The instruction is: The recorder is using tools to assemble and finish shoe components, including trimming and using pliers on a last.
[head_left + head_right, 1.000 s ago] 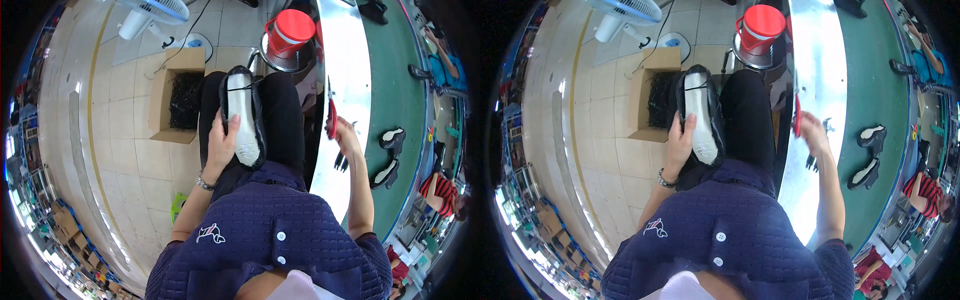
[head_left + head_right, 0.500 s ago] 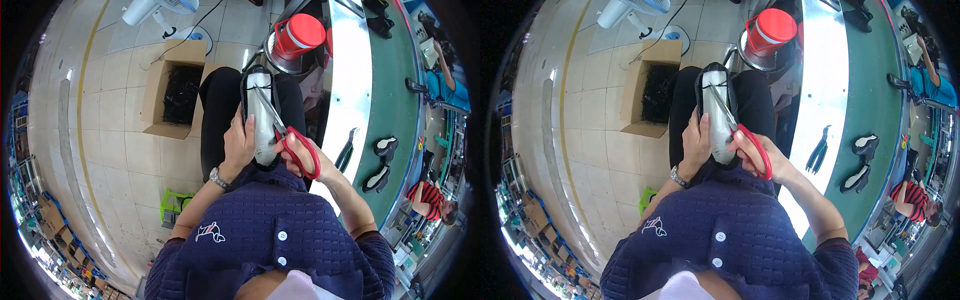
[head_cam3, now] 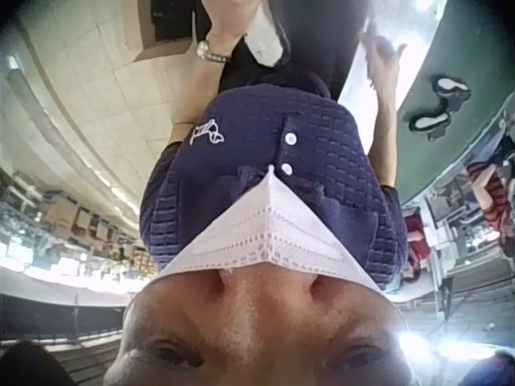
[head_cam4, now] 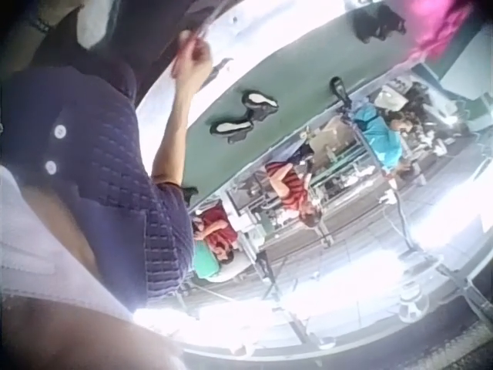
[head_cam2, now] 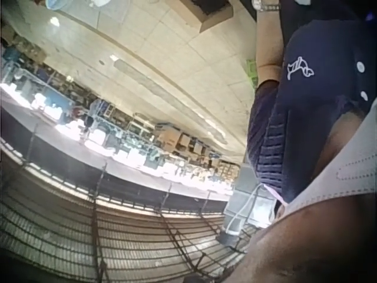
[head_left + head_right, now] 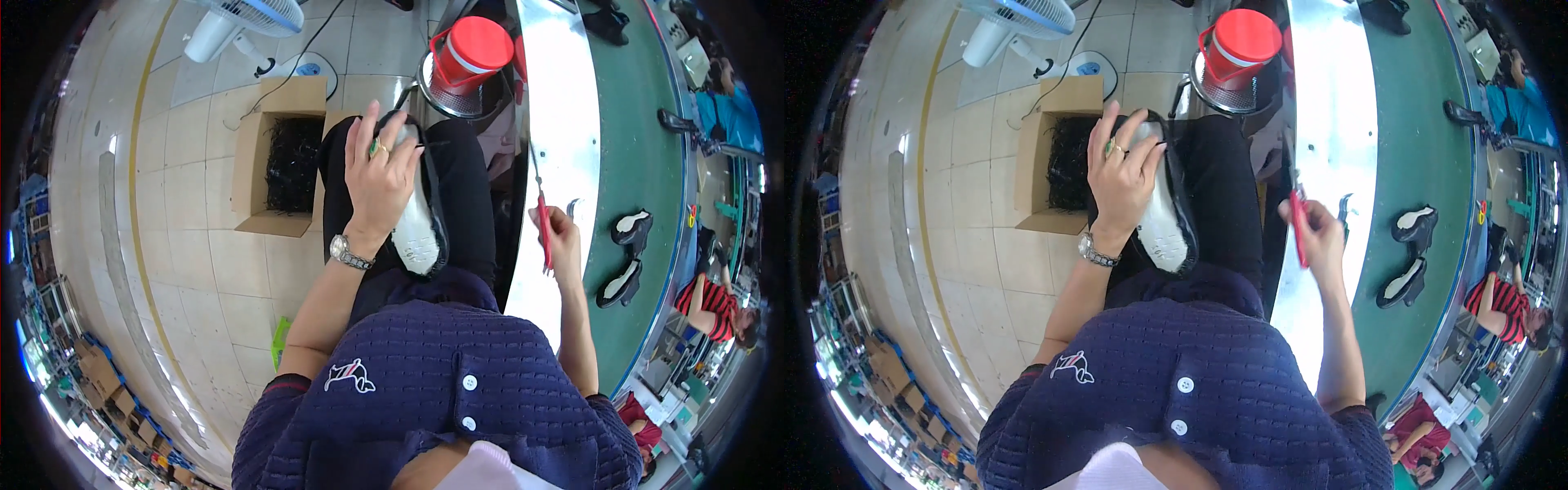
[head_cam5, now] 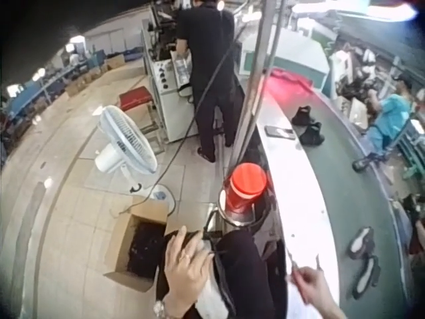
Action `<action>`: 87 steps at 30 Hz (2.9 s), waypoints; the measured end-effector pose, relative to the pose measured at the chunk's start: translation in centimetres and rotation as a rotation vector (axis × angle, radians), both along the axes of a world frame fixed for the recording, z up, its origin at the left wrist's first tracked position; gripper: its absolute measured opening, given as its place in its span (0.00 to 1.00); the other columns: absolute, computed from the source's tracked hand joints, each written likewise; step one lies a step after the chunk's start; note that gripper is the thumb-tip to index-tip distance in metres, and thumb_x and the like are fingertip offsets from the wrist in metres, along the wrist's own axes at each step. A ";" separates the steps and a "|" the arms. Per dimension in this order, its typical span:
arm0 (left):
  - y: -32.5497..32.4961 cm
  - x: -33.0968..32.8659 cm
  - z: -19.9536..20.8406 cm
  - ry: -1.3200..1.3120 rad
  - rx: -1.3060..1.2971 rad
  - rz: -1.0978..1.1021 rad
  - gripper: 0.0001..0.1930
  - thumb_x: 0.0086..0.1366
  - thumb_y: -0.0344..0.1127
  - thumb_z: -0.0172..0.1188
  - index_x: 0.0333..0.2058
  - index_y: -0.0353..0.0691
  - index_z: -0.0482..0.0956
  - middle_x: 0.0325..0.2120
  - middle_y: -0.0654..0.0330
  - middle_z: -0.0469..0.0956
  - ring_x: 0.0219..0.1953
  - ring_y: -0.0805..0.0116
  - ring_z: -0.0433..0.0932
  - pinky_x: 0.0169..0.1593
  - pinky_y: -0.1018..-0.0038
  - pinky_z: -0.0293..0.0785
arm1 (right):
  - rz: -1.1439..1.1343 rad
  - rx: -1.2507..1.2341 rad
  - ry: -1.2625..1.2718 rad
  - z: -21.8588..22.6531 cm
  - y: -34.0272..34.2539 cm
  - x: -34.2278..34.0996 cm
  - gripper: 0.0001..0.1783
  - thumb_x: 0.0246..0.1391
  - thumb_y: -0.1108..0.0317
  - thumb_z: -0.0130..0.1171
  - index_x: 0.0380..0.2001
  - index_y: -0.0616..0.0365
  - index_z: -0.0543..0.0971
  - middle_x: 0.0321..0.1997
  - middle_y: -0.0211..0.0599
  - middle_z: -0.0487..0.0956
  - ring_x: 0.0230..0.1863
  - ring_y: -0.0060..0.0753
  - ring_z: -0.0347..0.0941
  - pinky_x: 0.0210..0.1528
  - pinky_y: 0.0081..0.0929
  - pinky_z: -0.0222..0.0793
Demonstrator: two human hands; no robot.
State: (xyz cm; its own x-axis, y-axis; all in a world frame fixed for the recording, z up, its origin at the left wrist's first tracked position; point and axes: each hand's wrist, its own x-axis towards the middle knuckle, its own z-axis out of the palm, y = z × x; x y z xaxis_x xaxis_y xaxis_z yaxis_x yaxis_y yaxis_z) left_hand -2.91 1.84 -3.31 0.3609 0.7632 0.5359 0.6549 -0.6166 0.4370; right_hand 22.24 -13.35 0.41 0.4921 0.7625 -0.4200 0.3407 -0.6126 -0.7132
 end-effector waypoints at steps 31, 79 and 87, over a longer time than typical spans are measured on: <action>5.7 7.3 1.8 0.259 -0.476 -0.528 0.29 0.59 0.53 0.62 0.53 0.38 0.75 0.47 0.50 0.77 0.50 0.53 0.75 0.55 0.66 0.69 | -0.222 -0.116 -0.691 -12.2 -9.9 7.3 0.32 0.60 0.56 0.51 0.65 0.55 0.61 0.49 0.62 0.70 0.48 0.56 0.70 0.51 0.47 0.65; 11.1 6.0 2.0 0.068 -0.409 -0.454 0.30 0.62 0.55 0.57 0.49 0.31 0.73 0.48 0.42 0.73 0.53 0.46 0.71 0.55 0.61 0.67 | 0.274 0.098 0.332 1.2 6.0 2.4 0.33 0.62 0.68 0.51 0.67 0.64 0.54 0.35 0.34 0.78 0.38 0.24 0.74 0.47 0.24 0.68; 11.2 8.5 0.2 0.124 -0.572 -0.281 0.26 0.59 0.54 0.61 0.43 0.34 0.78 0.30 0.48 0.81 0.37 0.47 0.80 0.42 0.62 0.76 | 0.670 0.056 0.015 3.9 12.1 2.4 0.34 0.61 0.69 0.52 0.68 0.60 0.53 0.57 0.45 0.72 0.51 0.28 0.74 0.60 0.27 0.61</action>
State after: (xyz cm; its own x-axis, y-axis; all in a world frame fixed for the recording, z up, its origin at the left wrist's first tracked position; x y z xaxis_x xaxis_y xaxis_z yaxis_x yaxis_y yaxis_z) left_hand 5.61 13.01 -3.16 0.6220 0.7829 0.0145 0.5691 -0.4647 0.6783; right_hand 24.61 -1.26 4.30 -0.1007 0.9219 -0.3741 0.6245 -0.2341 -0.7451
